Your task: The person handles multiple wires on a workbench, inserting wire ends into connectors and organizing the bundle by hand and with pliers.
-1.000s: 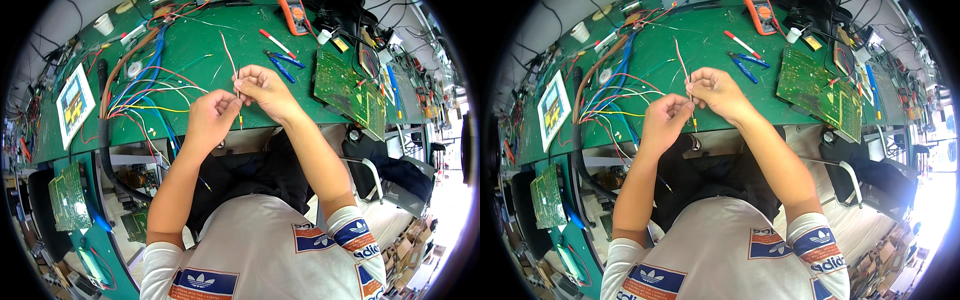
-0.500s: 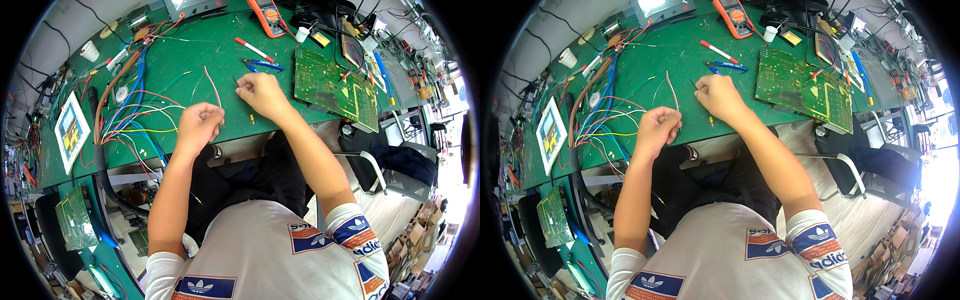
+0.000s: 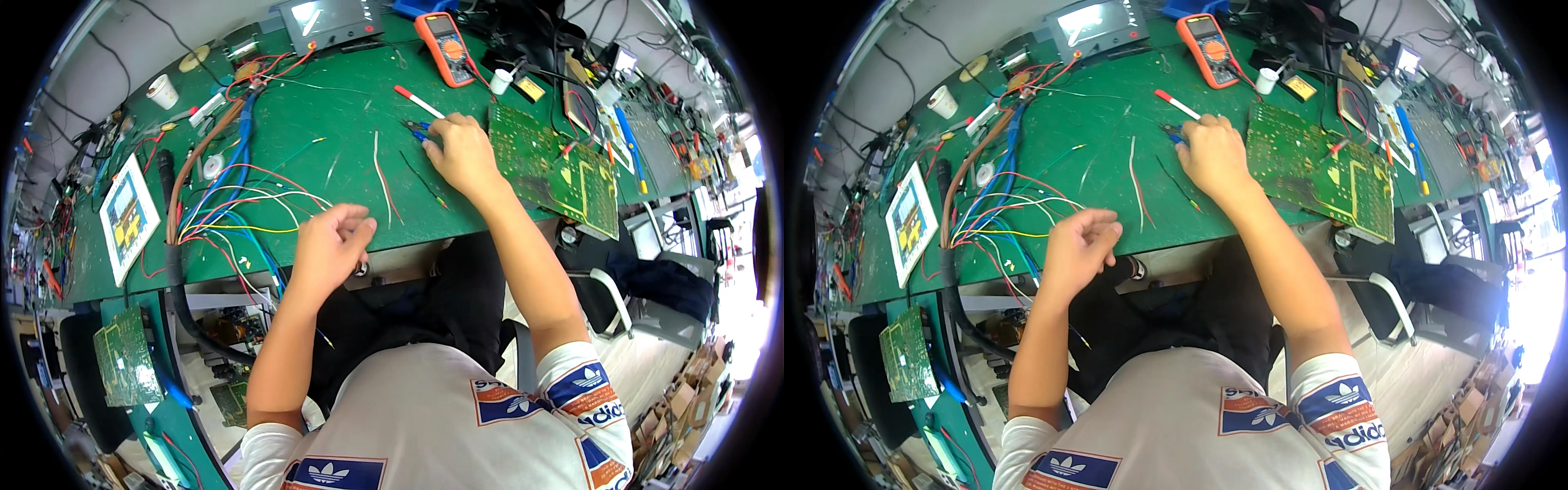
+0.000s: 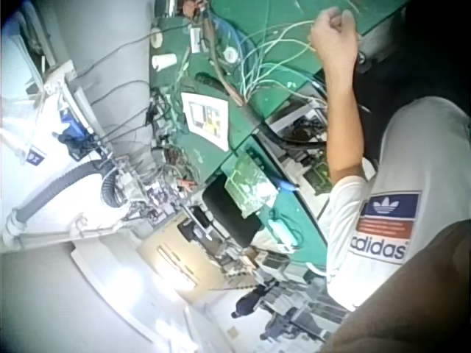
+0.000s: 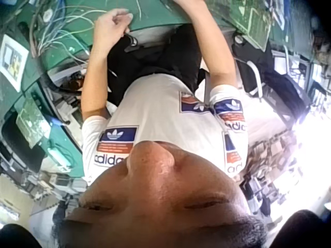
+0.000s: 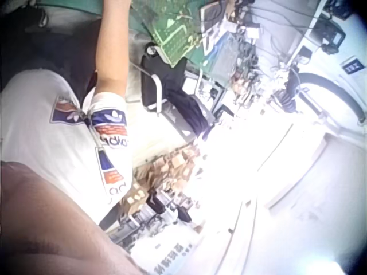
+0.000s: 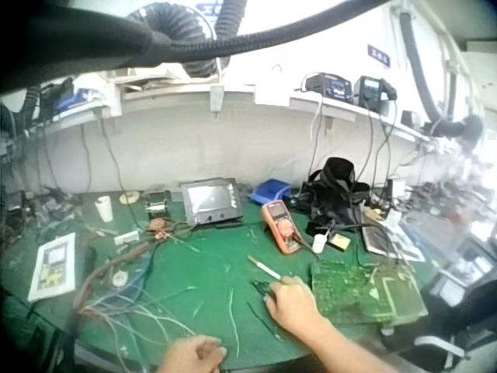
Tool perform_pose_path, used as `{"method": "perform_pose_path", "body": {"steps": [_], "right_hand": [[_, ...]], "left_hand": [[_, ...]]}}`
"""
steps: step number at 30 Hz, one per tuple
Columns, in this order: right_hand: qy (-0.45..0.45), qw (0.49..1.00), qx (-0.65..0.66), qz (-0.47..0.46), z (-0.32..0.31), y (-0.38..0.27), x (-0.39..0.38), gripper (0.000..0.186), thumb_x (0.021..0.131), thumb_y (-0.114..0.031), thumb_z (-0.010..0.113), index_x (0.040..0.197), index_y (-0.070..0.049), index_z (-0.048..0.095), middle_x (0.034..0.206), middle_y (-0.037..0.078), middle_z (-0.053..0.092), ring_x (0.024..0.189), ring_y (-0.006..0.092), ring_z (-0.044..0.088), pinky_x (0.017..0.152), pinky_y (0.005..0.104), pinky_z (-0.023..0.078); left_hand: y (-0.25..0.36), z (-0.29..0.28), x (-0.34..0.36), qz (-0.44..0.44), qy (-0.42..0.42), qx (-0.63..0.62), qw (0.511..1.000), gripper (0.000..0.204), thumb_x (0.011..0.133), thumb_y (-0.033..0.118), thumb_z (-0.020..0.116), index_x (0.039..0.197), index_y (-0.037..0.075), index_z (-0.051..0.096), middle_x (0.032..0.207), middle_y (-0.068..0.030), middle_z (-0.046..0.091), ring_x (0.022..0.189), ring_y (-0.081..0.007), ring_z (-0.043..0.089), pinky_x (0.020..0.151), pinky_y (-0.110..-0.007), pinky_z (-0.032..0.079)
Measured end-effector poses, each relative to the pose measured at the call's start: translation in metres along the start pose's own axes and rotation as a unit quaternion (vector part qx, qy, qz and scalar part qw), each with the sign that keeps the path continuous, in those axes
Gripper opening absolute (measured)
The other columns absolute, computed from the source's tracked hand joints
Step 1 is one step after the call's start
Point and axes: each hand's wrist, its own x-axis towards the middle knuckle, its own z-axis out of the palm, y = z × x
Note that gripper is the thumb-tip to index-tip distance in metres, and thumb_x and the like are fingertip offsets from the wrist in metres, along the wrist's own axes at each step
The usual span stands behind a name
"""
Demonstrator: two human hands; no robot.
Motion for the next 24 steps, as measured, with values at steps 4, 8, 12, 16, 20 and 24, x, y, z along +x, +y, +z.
{"method": "perform_pose_path", "body": {"steps": [4, 8, 12, 16, 20, 24], "right_hand": [[0.0, 0.999, 0.045, -0.022, -0.002, -0.002, -0.003, 0.018, 0.077, -0.013, 0.07, 0.09, 0.0, 0.067, 0.093, 0.019, 0.064, 0.092, 0.0375, 0.059, 0.083, 0.0436, 0.048], [0.0, 0.985, 0.165, -0.059, -0.017, -0.037, -0.017, 0.019, 0.078, -0.012, 0.07, 0.09, 0.002, 0.066, 0.092, 0.018, 0.065, 0.093, 0.0368, 0.061, 0.084, 0.0426, 0.048], [-0.069, 0.953, 0.29, -0.06, -0.039, -0.073, -0.038, 0.016, 0.08, -0.007, 0.069, 0.092, 0.004, 0.065, 0.09, 0.017, 0.066, 0.085, 0.034, 0.063, 0.076, 0.0375, 0.05], [-0.097, 0.933, 0.34, -0.063, -0.043, -0.087, -0.044, 0.014, 0.081, -0.004, 0.068, 0.093, 0.004, 0.065, 0.088, 0.017, 0.065, 0.077, 0.0314, 0.064, 0.069, 0.0337, 0.051], [-0.043, 0.98, 0.188, -0.047, -0.038, -0.067, -0.024, 0.017, 0.082, -0.006, 0.067, 0.095, 0.004, 0.064, 0.093, 0.02, 0.065, 0.087, 0.0366, 0.063, 0.079, 0.0414, 0.05], [-0.032, 0.996, 0.044, -0.067, -0.032, -0.033, -0.005, 0.017, 0.081, -0.008, 0.068, 0.094, 0.002, 0.064, 0.098, 0.019, 0.063, 0.097, 0.0378, 0.058, 0.086, 0.0437, 0.046]], "left_hand": [[-0.008, -0.023, -0.044, 0.005, -0.026, -0.079, 0.996, 0.022, 0.09, 0.008, 0.064, 0.106, -0.005, 0.061, 0.083, -0.0076, 0.067, 0.056, -0.0073, 0.059, 0.043, -0.019, 0.041], [-0.041, -0.05, -0.096, -0.023, 0.081, -0.077, 0.993, 0.015, 0.09, 0.007, 0.066, 0.102, -0.003, 0.064, 0.077, -0.0048, 0.065, 0.057, -0.0063, 0.055, 0.05, -0.02, 0.043], [-0.075, -0.063, -0.141, -0.056, 0.168, -0.083, 0.981, 0.011, 0.09, 0.006, 0.067, 0.097, -0.001, 0.064, 0.07, 0.0021, 0.06, 0.059, -0.0023, 0.05, 0.053, -0.018, 0.038], [-0.093, -0.064, -0.152, -0.046, 0.221, -0.113, 0.968, 0.01, 0.089, 0.004, 0.067, 0.098, -0.001, 0.064, 0.071, 0.0063, 0.056, 0.061, -0.0006, 0.046, 0.055, -0.017, 0.036], [-0.099, -0.062, -0.142, -0.011, 0.268, 0.021, 0.963, 0.015, 0.082, 0.003, 0.072, 0.095, 0.0, 0.065, 0.069, 0.0006, 0.057, 0.057, -0.0039, 0.049, 0.051, -0.02, 0.037], [-0.089, -0.058, -0.136, 0.011, 0.272, 0.054, 0.961, 0.017, 0.08, 0.002, 0.073, 0.095, 0.0, 0.065, 0.07, -0.0028, 0.058, 0.055, -0.007, 0.05, 0.05, -0.022, 0.039]]}}
